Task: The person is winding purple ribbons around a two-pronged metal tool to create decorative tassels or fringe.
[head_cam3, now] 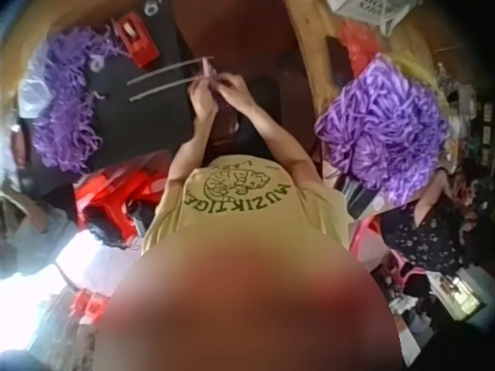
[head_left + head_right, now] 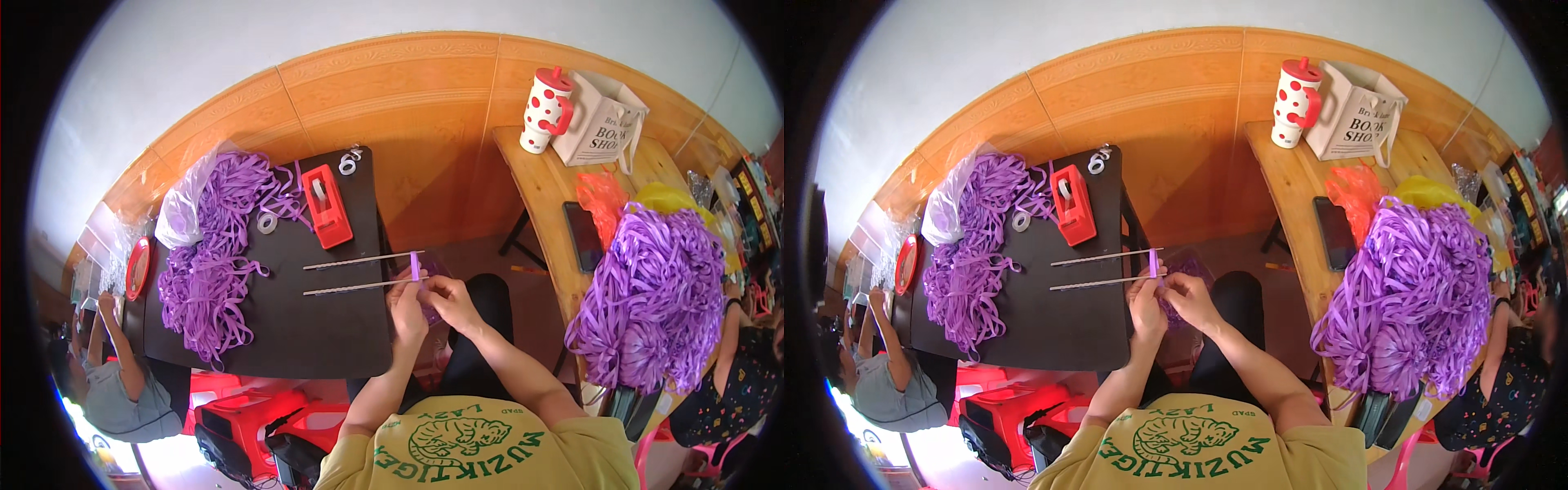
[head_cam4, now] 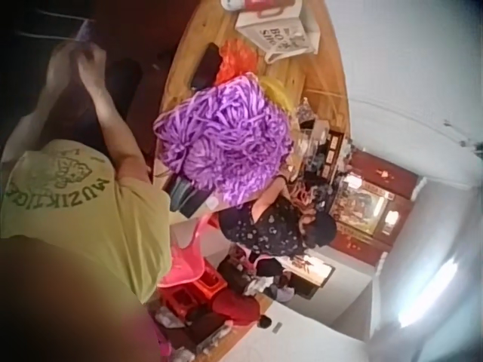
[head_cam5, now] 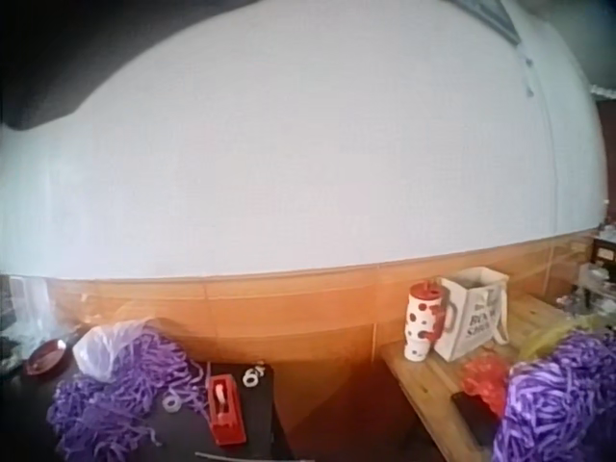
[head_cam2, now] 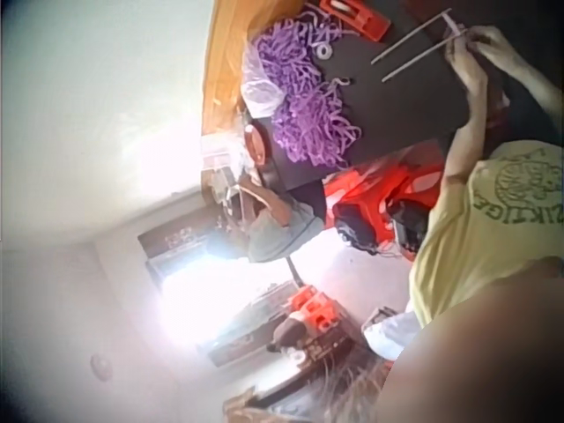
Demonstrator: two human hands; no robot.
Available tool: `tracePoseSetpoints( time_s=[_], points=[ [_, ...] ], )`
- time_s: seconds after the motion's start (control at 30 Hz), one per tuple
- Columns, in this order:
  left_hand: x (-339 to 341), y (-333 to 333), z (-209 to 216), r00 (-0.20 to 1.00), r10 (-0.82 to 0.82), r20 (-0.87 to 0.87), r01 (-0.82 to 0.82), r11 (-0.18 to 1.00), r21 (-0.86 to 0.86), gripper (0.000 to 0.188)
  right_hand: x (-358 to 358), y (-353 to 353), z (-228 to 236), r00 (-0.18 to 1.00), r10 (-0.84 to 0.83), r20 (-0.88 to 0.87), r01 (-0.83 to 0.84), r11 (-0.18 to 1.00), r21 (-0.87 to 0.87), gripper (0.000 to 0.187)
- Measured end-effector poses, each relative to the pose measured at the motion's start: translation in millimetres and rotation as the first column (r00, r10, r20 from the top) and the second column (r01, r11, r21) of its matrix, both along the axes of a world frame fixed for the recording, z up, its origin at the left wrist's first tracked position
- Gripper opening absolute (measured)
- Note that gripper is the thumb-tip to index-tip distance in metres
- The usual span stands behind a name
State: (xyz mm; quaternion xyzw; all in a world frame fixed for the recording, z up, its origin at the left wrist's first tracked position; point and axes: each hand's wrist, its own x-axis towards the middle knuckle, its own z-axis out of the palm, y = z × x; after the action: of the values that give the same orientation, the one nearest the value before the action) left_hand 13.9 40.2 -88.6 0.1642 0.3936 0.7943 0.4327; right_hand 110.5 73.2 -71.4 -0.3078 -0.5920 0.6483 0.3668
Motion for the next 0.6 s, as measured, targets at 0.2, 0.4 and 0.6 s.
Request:
tracePoseSetpoints(
  time_s=[0.2,0.4,0.6],
  points=[
    [-1.4,-2.0,-1.8,0.999,0.016,-0.031,-0.016,1.0,0.013,0.019,-4.4,-9.5,-3.1,0.997,-0.072,-0.002,0.072,0.997,0.036,0.01],
    [-3.3,-3.4,-6.7,1.0,-0.008,-0.012,0.008,1.0,-0.012,0.02,-9.8,-15.5,-6.0,0.99,-0.102,-0.095,0.095,0.993,-0.07,0.01],
    [10.7,-19.5,25.1,0.997,-0.055,0.045,0.057,0.996,-0.064,0.026,-11.8,-21.5,5.2,0.973,-0.119,-0.197,0.072,0.971,-0.229,0.011]
  ],
)
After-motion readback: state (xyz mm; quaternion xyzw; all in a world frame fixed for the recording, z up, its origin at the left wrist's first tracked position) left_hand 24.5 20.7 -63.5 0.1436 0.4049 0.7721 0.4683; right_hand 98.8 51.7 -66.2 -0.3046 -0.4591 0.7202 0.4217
